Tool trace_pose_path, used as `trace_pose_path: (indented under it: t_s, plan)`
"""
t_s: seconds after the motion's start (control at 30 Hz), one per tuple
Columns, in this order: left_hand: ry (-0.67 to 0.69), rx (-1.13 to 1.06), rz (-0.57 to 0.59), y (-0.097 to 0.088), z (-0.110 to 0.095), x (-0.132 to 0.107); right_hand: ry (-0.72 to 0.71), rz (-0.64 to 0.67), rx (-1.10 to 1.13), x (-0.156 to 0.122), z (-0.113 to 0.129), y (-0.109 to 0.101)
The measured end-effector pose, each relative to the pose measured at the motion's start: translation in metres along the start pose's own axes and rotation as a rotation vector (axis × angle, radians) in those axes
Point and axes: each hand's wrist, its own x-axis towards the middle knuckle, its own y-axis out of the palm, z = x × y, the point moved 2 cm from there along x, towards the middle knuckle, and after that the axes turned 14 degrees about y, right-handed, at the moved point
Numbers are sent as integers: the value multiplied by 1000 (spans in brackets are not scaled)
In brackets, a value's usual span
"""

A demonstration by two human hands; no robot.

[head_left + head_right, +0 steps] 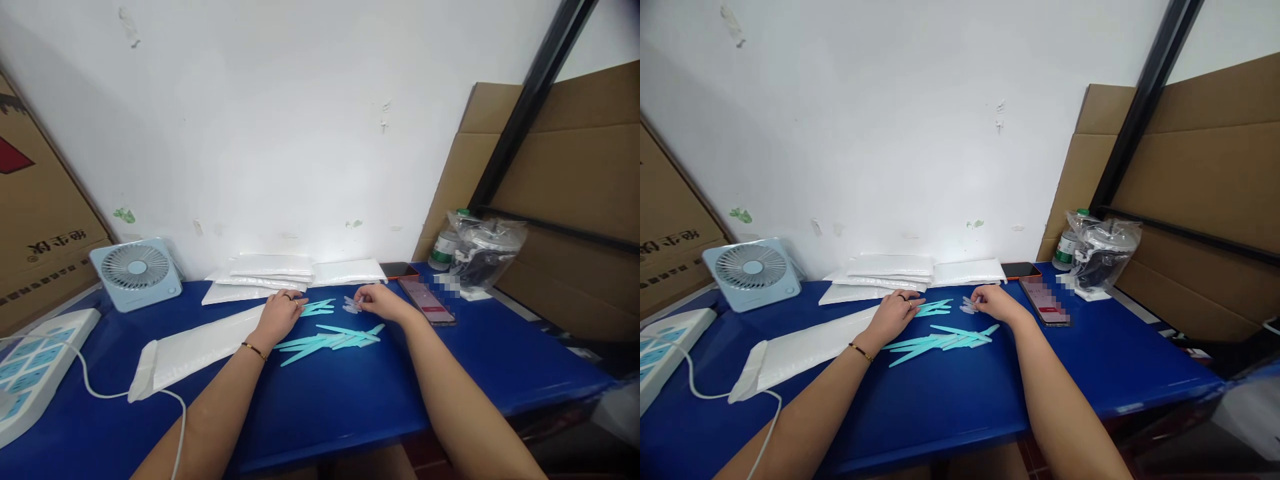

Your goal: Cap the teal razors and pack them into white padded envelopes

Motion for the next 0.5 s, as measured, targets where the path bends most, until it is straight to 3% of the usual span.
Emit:
trace_pose_path:
  t_s: [0.23,0.37,0.5]
  plan:
    - [73,-54,67,9,-6,-1,-7,336,-173,-20,5,-1]
    - [48,-74,0,3,-11,0,-13,332,-213,-19,6,2]
    - [86,-153,-101,-11,-27,-1,-43,291,-56,-20,15,2]
